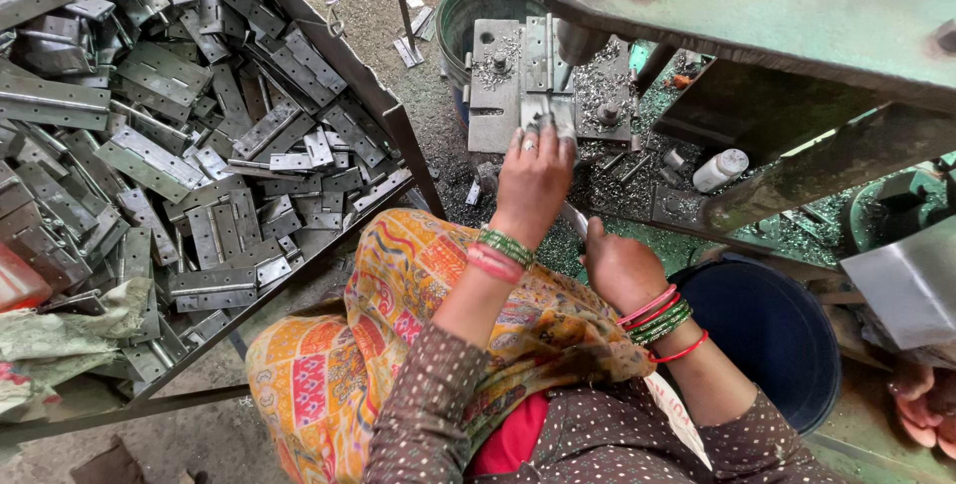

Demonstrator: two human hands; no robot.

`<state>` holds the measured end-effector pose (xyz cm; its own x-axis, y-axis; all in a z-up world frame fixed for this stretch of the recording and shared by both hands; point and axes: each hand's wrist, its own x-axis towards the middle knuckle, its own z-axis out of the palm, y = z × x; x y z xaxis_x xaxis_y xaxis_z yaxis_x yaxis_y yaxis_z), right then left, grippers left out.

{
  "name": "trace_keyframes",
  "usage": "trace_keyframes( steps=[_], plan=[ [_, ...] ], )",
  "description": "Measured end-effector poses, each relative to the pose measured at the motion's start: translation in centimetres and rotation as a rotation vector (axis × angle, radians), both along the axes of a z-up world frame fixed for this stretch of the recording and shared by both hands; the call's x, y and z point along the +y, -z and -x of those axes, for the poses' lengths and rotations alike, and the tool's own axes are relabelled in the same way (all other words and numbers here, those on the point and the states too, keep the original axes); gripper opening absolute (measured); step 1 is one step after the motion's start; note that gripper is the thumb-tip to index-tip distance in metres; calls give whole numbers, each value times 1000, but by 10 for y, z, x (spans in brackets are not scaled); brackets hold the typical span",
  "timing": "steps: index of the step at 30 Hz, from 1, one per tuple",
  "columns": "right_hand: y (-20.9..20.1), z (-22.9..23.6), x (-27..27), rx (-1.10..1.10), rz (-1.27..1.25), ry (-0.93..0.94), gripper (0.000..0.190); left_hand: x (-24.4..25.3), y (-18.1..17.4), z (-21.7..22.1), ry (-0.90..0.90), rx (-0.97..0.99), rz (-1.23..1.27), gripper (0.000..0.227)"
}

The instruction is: The person operates a manual punching machine to process metal hinge components. They pick up a hinge from a nearby bin, place it into the machine's jig, and pull a lever to activate the punch. After each cycle, the processed hinge is removed and returned to the bin. The person repeats this sequence continuously.

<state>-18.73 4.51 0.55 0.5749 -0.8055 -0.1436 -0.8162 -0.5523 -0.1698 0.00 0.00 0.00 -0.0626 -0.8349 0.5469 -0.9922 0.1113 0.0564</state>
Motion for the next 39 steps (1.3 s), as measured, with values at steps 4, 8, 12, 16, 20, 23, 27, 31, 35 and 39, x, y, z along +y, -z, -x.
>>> trace_keyframes(
  steps=[4,8,12,16,20,23,27,31,35,39],
  plan=[
    [-11,-5,0,-12,-25,29,38,4,-25,4,-61,-23,88,24],
    [-11,-6,1,-21,-4,15,38,54,-48,27,-107,-22,53,26],
    [-9,-3,2,-45,21,-19,36,97,-68,27,23,207,-45,31],
    [-4,-3,0,-17,8,-2,32,85,-57,28,19,155,92,36],
    [-7,-6,-1,46,-40,37,37,29,-25,13,-44,42,-36,27],
    [-16,-10,2,64,-40,53,40,22,-6,7,-79,62,21,43],
    [-18,-12,1,94,-61,68,47,23,10,4,-166,144,-210,32],
    [-8,-7,0,43,-73,87,49,13,12,3,-192,99,-69,38],
    [29,5,22,-79,-72,169,53,6,10,0,-176,118,-68,35],
    [86,16,42,-488,-30,203,39,4,5,-4,-180,128,-81,34]
  ],
)
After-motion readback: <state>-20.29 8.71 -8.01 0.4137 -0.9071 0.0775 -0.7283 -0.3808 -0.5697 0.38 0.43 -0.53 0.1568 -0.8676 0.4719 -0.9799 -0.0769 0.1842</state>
